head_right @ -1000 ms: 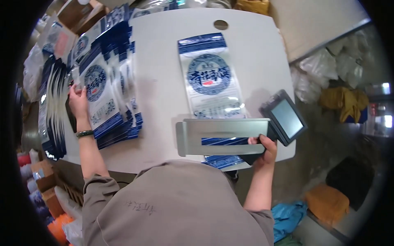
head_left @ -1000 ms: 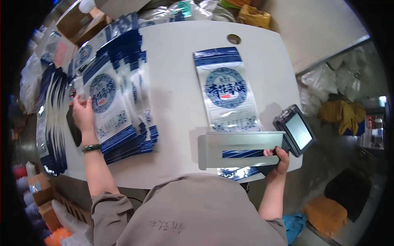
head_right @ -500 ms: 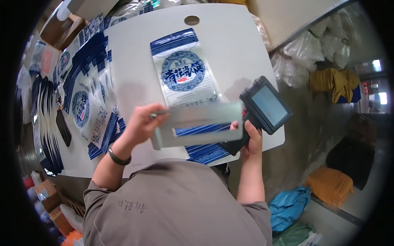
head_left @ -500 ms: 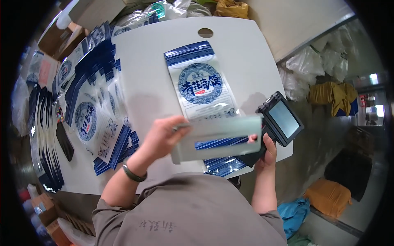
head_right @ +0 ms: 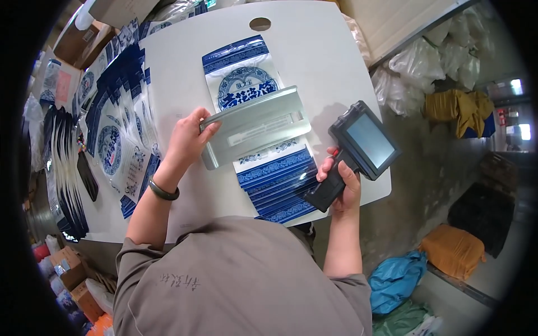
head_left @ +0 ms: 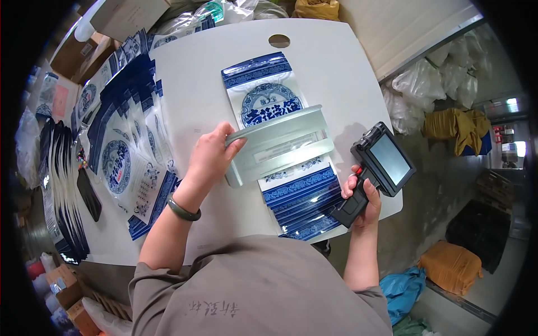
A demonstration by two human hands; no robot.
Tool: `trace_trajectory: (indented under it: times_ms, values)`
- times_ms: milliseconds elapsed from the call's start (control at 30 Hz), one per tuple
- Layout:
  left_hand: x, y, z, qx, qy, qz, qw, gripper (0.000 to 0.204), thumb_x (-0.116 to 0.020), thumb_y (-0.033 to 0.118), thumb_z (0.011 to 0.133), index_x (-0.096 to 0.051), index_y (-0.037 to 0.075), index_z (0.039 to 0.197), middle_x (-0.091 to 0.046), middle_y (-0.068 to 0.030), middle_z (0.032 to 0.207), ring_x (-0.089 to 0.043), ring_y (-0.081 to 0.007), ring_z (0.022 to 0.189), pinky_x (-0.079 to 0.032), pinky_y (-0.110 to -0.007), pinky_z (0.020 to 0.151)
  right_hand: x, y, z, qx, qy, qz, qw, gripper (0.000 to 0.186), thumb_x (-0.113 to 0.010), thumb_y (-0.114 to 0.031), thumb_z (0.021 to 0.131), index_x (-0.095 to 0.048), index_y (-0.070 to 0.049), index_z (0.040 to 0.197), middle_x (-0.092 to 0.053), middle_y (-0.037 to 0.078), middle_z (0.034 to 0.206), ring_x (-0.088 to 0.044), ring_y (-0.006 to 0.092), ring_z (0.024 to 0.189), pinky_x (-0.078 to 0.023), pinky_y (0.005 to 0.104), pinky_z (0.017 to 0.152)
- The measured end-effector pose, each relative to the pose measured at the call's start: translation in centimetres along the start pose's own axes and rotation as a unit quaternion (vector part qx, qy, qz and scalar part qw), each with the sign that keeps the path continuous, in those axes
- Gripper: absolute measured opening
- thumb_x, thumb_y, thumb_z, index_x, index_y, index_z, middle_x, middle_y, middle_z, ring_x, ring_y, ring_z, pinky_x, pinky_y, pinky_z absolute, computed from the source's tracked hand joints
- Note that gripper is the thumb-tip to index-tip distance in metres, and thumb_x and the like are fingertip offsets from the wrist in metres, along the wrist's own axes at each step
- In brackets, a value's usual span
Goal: Printing information onto plastic packaging bags using a handheld inkjet printer and a metal guide stencil.
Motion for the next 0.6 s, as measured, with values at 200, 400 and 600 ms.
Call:
trace_trajectory:
  times_ms: [200, 400, 600]
  values:
    - [0.3, 0.7, -0.2, -0.011, 0.013, 0.102, 0.995, 0.028, -0.062, 0.034, 0.089, -0.055, 0.007, 0.094, -0.067, -0.0119, 0.079, -0.066, -0.0309, 0.078, -0.05, -0.041, 0.068, 0.1, -0.1, -0.1, -0.008, -0.027, -0.01, 1.0, 0.046, -0.058, -0.029, 0.092, -0.045, 0.003, 0.123, -0.056, 0.009, 0.084, -0.056, 0.0177, 0.071, -0.047, 0.0283, 0.066]
    - [0.0, 0.5, -0.2, -0.014, 0.018, 0.119, 0.993, 0.026, -0.062, 0.034, 0.089, -0.055, 0.009, 0.093, -0.067, -0.0112, 0.079, -0.066, -0.0299, 0.078, -0.05, -0.041, 0.068, -3.4, -0.8, -0.6, -0.013, 0.069, -0.162, 0.984, 0.045, -0.054, -0.03, 0.092, -0.05, 0.008, 0.115, -0.056, 0.013, 0.073, -0.056, 0.0204, 0.054, -0.049, 0.0303, 0.05]
    - [-0.2, 0.1, -0.3, -0.029, 0.032, 0.124, 0.991, 0.025, -0.062, 0.033, 0.088, -0.055, 0.009, 0.095, -0.067, -0.0108, 0.077, -0.067, -0.0292, 0.075, -0.051, -0.041, 0.065, -9.6, -0.2, -0.8, -0.136, 0.028, -0.33, 0.934, 0.032, -0.059, -0.01, 0.084, -0.054, 0.006, 0.112, -0.062, 0.014, 0.089, -0.06, 0.0175, 0.058, -0.052, 0.0301, 0.051]
Point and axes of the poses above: each hand's wrist, its own z-axis towards the middle knuckle, its own x-axis out of the back of the hand, y = z × x, the point moved 4 cm from there along z, towards the middle knuckle
